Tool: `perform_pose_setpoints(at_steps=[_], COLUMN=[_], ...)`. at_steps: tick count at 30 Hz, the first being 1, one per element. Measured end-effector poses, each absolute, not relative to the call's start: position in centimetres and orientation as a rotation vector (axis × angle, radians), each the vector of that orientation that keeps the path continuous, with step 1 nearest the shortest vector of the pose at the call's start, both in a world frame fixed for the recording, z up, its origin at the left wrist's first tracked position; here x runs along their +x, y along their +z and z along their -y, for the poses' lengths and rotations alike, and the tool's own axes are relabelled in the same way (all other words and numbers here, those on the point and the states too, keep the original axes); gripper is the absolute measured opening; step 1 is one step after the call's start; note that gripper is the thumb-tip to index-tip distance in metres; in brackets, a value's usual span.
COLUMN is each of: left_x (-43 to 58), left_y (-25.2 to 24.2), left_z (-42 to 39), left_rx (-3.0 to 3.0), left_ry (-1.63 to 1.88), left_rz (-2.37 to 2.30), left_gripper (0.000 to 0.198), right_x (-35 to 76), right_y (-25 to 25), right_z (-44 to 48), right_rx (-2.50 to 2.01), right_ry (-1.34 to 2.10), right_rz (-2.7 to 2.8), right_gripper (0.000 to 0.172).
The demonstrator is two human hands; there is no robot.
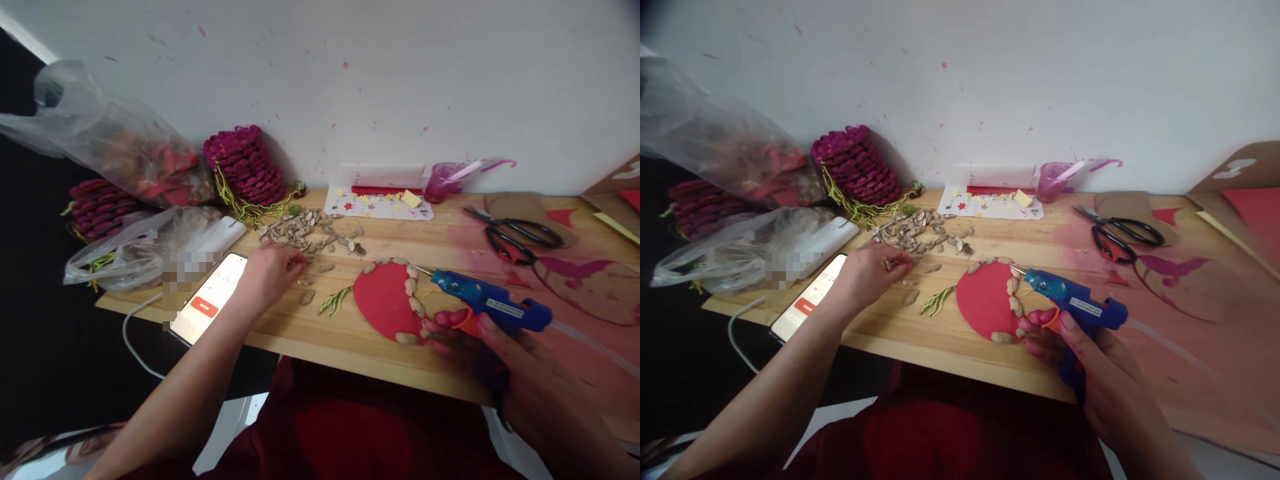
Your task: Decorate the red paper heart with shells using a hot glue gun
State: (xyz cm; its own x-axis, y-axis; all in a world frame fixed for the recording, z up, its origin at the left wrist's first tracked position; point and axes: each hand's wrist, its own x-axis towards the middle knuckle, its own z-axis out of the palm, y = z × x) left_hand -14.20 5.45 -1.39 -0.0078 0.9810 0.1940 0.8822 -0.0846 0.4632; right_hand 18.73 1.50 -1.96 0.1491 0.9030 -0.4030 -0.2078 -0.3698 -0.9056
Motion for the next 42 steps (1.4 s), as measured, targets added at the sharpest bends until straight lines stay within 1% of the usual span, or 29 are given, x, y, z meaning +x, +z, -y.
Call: perform_pose_setpoints(at_steps=[1, 3, 5, 7, 10, 12, 20, 25, 30, 36, 42], left_x=[-14.0, -13.5, -12.8, -12.1, -10.9, -10.1, -7.7, -7.0, -6.5, -6.3, -6.2], left_y=[-1.3, -1.1, -0.9, -0.9, -0.9, -1.0, -1.5, -1.6, -1.4, -1.1, -0.8], left_z=[-5.3, -4.9, -4.5, -4.0, -3.3, -2.8, -1.5, -0.8, -0.2, 0.4, 0.9], left_rx=[1.877, 1.476, 1.111, 0.843, 0.639, 0.597, 0.555, 0.550, 0.540, 0.563, 0.583], left_ry=[0.794, 0.967, 1.066, 1.089, 1.045, 1.014, 0.960, 0.926, 0.922, 0.919, 0.920], left_rz=[-1.916, -1.682, -1.402, -1.207, -1.046, -0.977, -0.867, -0.843, -0.859, -0.866, -0.887], left_gripper=[0.009, 0.018, 0.027, 0.031, 0.032, 0.031, 0.029, 0.027, 0.028, 0.032, 0.034], right_x=[18.8, 18.9, 19.1, 19.2, 19.1, 18.9, 18.6, 18.2, 18.4, 19.1, 19.2], right_y=[-2.0, -2.0, -2.0, -1.9, -1.6, -1.4, 0.7, 1.7, 1.5, 1.1, 1.2], right_z=[-1.6, -1.8, -2.0, -2.0, -1.4, -0.6, 2.6, 3.4, 4.1, 4.9, 5.1], right_rx=[-1.432, -1.400, -1.352, -1.323, -1.282, -1.272, -1.208, -1.221, -1.223, -1.260, -1.228], right_ry=[1.440, 1.473, 1.458, 1.457, 1.466, 1.477, 1.449, 1.396, 1.340, 1.155, 1.054], right_rz=[0.698, 0.648, 0.651, 0.689, 0.830, 0.958, 1.533, 1.606, 1.651, 1.778, 1.826], right_gripper=[0.034, 0.033, 0.032, 0.031, 0.027, 0.026, 0.033, 0.034, 0.035, 0.042, 0.040])
